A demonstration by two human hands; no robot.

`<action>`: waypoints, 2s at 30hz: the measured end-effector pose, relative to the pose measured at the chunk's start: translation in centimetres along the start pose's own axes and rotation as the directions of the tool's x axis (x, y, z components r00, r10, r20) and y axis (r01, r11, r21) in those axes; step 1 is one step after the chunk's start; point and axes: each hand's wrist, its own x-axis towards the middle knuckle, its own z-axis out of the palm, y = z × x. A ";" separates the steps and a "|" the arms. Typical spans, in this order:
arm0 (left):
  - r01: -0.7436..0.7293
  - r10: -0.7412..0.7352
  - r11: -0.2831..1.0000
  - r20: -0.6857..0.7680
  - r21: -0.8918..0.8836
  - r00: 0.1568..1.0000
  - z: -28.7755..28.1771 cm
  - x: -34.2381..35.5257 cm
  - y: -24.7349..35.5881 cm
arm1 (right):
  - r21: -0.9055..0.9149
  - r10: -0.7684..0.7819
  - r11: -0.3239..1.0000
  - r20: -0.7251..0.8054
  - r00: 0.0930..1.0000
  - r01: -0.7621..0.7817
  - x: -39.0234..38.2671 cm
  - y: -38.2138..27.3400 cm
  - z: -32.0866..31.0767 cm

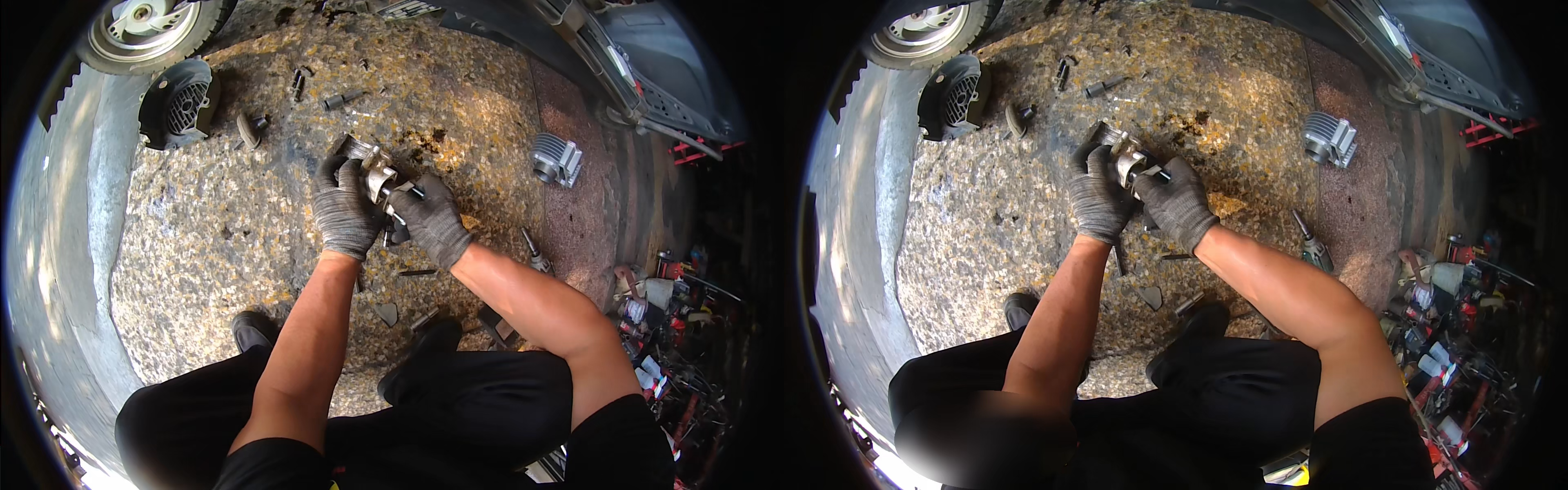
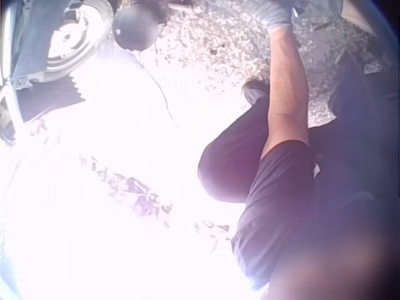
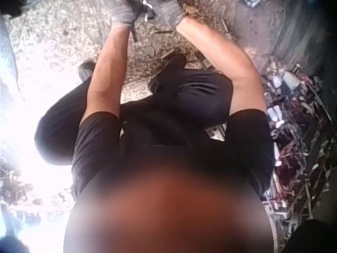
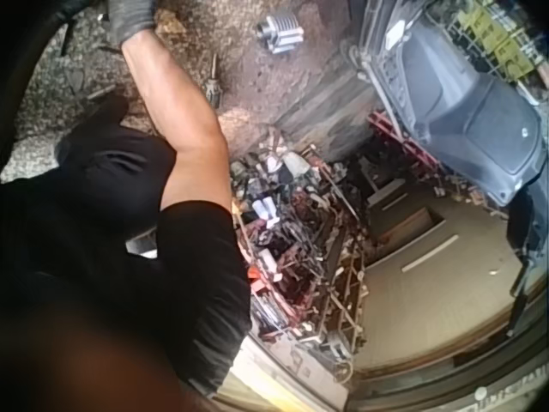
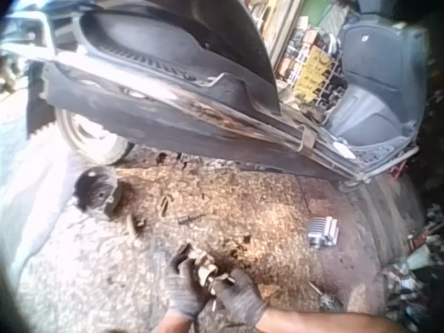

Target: The person disassembles a scooter engine cylinder using a cordless impact driver, removes the piston, and then unpacks and installs a new piston ring onto the piston.

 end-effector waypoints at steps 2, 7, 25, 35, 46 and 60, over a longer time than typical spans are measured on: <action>0.064 -0.064 0.998 0.007 -0.022 0.998 -0.4 0.2 -0.2 | 0.070 0.033 0.997 -0.014 0.999 -0.032 -0.9 0.0 -1.0; 0.084 -0.085 0.996 0.056 0.018 0.995 -0.8 0.4 -0.1 | 0.246 -0.024 0.969 0.107 0.994 -0.003 -0.9 -0.9 -3.0; 0.335 -0.341 0.927 -0.002 -0.169 0.940 -1.6 1.1 -3.7 | 0.495 -0.214 0.859 0.583 0.784 -0.133 -1.7 -2.6 -6.6; 0.205 -0.231 0.734 0.046 -0.647 0.972 -3.3 1.7 4.8 | 0.538 -0.327 0.840 0.608 0.723 -0.073 -2.2 -3.0 -7.7; 0.535 -0.119 0.324 0.527 -0.780 0.841 -3.2 1.1 9.8 | 0.552 -0.154 0.822 0.452 0.879 -0.140 -3.0 -3.4 -9.2; 0.536 -0.129 0.365 0.529 -0.761 0.839 -2.0 0.6 10.7 | 0.466 -0.210 0.885 0.399 0.893 0.000 -4.0 -4.3 -9.2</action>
